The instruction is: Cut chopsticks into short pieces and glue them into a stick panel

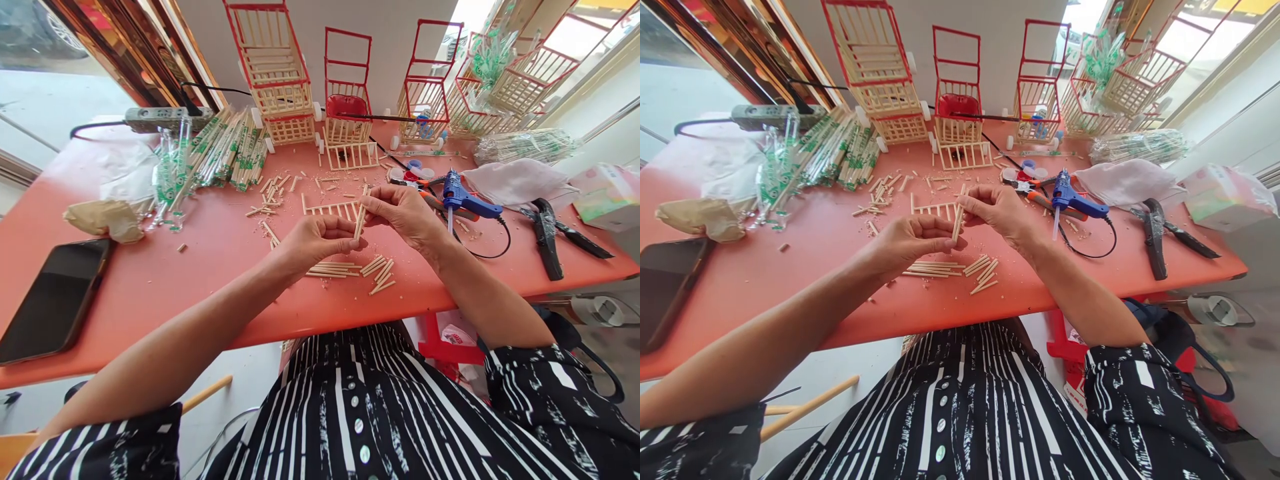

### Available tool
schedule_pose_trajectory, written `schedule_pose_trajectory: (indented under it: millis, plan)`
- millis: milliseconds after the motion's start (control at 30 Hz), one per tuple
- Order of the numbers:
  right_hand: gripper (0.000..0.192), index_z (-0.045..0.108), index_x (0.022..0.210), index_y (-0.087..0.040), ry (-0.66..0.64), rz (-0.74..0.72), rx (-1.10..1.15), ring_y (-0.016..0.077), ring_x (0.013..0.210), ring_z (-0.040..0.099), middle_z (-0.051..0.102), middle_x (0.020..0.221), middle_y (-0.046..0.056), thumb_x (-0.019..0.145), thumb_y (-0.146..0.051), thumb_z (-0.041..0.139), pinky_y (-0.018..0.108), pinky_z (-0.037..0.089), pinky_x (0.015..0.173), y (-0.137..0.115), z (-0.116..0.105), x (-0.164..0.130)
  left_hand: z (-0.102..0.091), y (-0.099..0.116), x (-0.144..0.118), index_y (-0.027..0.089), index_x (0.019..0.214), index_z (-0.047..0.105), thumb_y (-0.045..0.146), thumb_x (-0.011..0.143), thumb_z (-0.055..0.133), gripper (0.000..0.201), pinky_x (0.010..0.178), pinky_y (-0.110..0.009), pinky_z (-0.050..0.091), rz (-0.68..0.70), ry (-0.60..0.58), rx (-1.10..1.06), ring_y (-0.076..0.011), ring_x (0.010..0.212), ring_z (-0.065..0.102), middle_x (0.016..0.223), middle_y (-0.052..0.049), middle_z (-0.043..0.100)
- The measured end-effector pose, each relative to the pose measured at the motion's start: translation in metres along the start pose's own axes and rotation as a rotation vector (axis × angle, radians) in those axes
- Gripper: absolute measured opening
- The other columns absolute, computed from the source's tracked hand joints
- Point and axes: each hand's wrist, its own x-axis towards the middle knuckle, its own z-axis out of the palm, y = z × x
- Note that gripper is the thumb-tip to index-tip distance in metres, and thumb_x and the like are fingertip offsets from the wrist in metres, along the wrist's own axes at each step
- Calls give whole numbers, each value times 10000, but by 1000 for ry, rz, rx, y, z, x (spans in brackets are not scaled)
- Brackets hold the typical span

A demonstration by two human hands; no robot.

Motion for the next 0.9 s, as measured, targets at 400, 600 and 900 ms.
schedule_pose_trajectory:
  millis: [400, 600, 900]
  plan:
    - [410, 699, 758, -162, -23, -196, -222, 100, 670, 550, 642, 711, -13, 842, -540, 832, 259, 461, 654, -2, 14, -6, 4, -5, 8, 117, 945, 803, 600, 651, 961, 587, 862, -394, 628, 61, 102, -79, -239, 796, 796, 860, -118, 825]
    - [441, 672, 765, -173, -57, -214, -224, 117, 700, 567, 644, 726, -8, 848, -583, 814, 276, 472, 684, 5, 13, -4, 4, -4, 7, 118, 888, 802, 594, 623, 975, 572, 810, -380, 626, 68, 91, -76, -232, 749, 785, 795, -96, 805]
    - [410, 736, 1067, -196, 79, -220, -356, 134, 820, 663, 737, 1022, 54, 926, -581, 746, 249, 512, 633, -37, -23, -17, 0, -6, 6, 135, 857, 767, 479, 673, 975, 442, 839, -354, 629, -15, 82, -176, -193, 744, 783, 825, -91, 818]
